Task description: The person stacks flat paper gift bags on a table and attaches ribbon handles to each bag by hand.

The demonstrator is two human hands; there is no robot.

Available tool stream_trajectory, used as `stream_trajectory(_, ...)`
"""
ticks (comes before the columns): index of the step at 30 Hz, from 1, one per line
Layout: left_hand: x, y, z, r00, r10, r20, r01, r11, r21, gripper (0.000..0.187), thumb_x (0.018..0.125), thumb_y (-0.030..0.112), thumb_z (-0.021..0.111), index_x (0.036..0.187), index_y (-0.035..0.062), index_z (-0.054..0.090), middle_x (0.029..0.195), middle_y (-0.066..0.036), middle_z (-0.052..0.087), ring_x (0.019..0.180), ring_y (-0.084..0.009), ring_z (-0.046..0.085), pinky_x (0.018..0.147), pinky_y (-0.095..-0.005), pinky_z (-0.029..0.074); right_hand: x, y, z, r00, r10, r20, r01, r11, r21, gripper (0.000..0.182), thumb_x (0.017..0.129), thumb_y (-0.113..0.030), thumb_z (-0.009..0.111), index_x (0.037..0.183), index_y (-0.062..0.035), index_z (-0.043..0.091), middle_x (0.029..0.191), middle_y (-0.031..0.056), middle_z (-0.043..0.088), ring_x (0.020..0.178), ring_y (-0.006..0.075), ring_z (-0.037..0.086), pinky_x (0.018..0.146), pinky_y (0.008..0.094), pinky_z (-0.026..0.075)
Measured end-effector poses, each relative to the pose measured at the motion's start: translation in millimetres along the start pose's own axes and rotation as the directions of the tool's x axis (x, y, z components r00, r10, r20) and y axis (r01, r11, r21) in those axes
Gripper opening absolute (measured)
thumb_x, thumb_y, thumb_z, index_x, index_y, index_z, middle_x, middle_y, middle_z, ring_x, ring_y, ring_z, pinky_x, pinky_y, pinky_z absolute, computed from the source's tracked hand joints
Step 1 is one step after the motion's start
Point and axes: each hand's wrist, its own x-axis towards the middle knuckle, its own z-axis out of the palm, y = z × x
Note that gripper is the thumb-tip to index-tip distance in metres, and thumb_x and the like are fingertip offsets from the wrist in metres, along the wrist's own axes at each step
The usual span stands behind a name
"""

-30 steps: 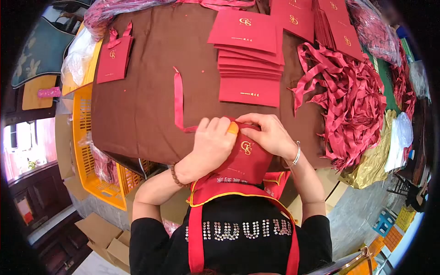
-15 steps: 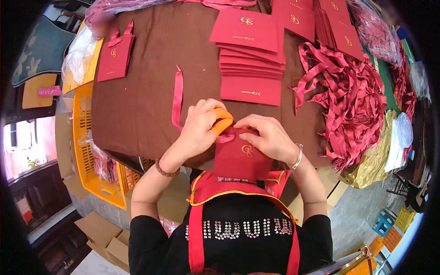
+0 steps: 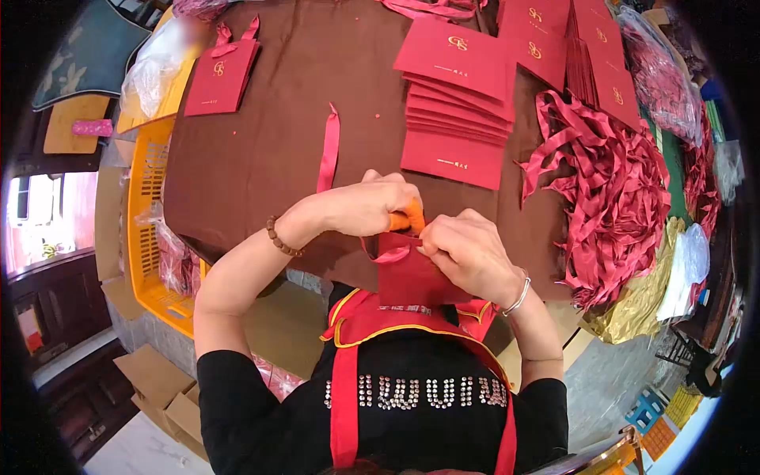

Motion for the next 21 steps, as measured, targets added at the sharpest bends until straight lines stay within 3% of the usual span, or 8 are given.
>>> stream_trajectory(2,-0.4,-4.5,-0.2,0.993,0.022,0.118,-0.018,0.999,-0.036,0.015,0.084,0.011,0.056,0.094,0.0046,0.065,0.109,-0.006,0.06,0.107,-0.025,0.05,0.095,-0.036,0.035,0.2,-0.9,-0.3,1.0,-0.016,0.003,0.016,1.0,0.004,0.017,0.073,-0.005,0.067,0.071,-0.0088,0.051,0.073,0.0011,0.058,0.065,0.0199,0.057,0.063,0.0297,0.041)
stream_trajectory(8,1.9,-20.0,3.1,0.978,0.112,0.174,-0.055,0.951,-0.305,0.014,0.085,0.008,0.056,0.095,0.0019,0.063,0.113,-0.011,0.058,0.108,-0.0282,0.049,0.092,-0.0372,0.038,0.1,-3.2,-1.5,1.0,-0.028,-0.007,0.029,0.999,0.016,0.016,0.073,-0.004,0.067,0.071,-0.0084,0.052,0.074,0.0015,0.06,0.066,0.0201,0.058,0.063,0.0299,0.041)
stream_trajectory(12,3.8,-19.2,7.3,0.989,0.072,0.13,-0.031,0.954,-0.298,0.011,0.085,0.008,0.057,0.091,0.0007,0.061,0.113,-0.011,0.056,0.108,-0.0269,0.05,0.091,-0.0367,0.04,0.2,-2.5,-0.6,1.0,0.008,-0.015,-0.007,0.999,0.04,0.012,0.074,-0.005,0.064,0.074,-0.0102,0.053,0.072,0.0018,0.058,0.068,0.0205,0.058,0.062,0.0313,0.04)
stream_trajectory(15,4.3,-16.1,8.1,0.996,0.066,0.057,-0.037,0.914,-0.404,0.018,0.087,0.015,0.053,0.091,-0.0014,0.061,0.112,-0.012,0.055,0.104,-0.0256,0.051,0.088,-0.0339,0.04,2.1,-1.2,0.0,1.0,0.007,-0.027,-0.005,0.999,0.05,0.009,0.075,-0.008,0.061,0.075,-0.0118,0.053,0.068,0.0023,0.055,0.066,0.0217,0.056,0.061,0.0327,0.039)
stream_trajectory(17,5.2,-9.4,6.0,1.0,0.018,-0.014,-0.022,0.952,-0.306,0.02,0.088,0.017,0.053,0.09,-0.0014,0.061,0.11,-0.014,0.054,0.102,-0.0254,0.052,0.088,-0.0338,0.04,2.6,-1.0,0.1,1.0,-0.017,-0.024,0.018,0.999,0.039,0.009,0.075,-0.008,0.061,0.075,-0.0121,0.053,0.067,0.0025,0.055,0.065,0.0219,0.056,0.061,0.0331,0.039)
stream_trajectory(19,11.5,-21.5,7.3,0.978,0.047,-0.205,-0.1,0.96,-0.261,0.019,0.087,0.018,0.053,0.091,0.0008,0.061,0.106,-0.013,0.054,0.099,-0.027,0.052,0.086,-0.0361,0.04,0.7,-1.4,1.3,0.993,-0.081,0.087,0.075,0.995,0.068,0.011,0.074,-0.006,0.065,0.078,-0.0102,0.056,0.077,0.0012,0.063,0.069,0.0183,0.06,0.062,0.0306,0.04)
stream_trajectory(20,11.2,-24.2,11.3,0.94,0.035,-0.339,-0.057,0.997,-0.057,0.018,0.087,0.02,0.054,0.093,0.0041,0.062,0.102,-0.012,0.055,0.097,-0.0286,0.053,0.08,-0.0395,0.04,1.0,-2.3,5.1,0.997,-0.057,0.051,0.057,0.998,0.011,0.011,0.074,-0.006,0.065,0.08,-0.0109,0.057,0.077,0.0012,0.062,0.068,0.0192,0.059,0.063,0.0312,0.04)
stream_trajectory(21,10.8,-23.0,7.7,0.94,0.035,-0.339,-0.057,0.997,-0.055,0.018,0.087,0.02,0.054,0.093,0.0041,0.062,0.102,-0.012,0.055,0.097,-0.0286,0.053,0.08,-0.0395,0.04,1.8,-0.1,5.7,0.997,-0.059,0.049,0.058,0.998,0.012,0.011,0.074,-0.006,0.065,0.08,-0.0109,0.057,0.077,0.0012,0.062,0.068,0.0192,0.059,0.063,0.0312,0.04)
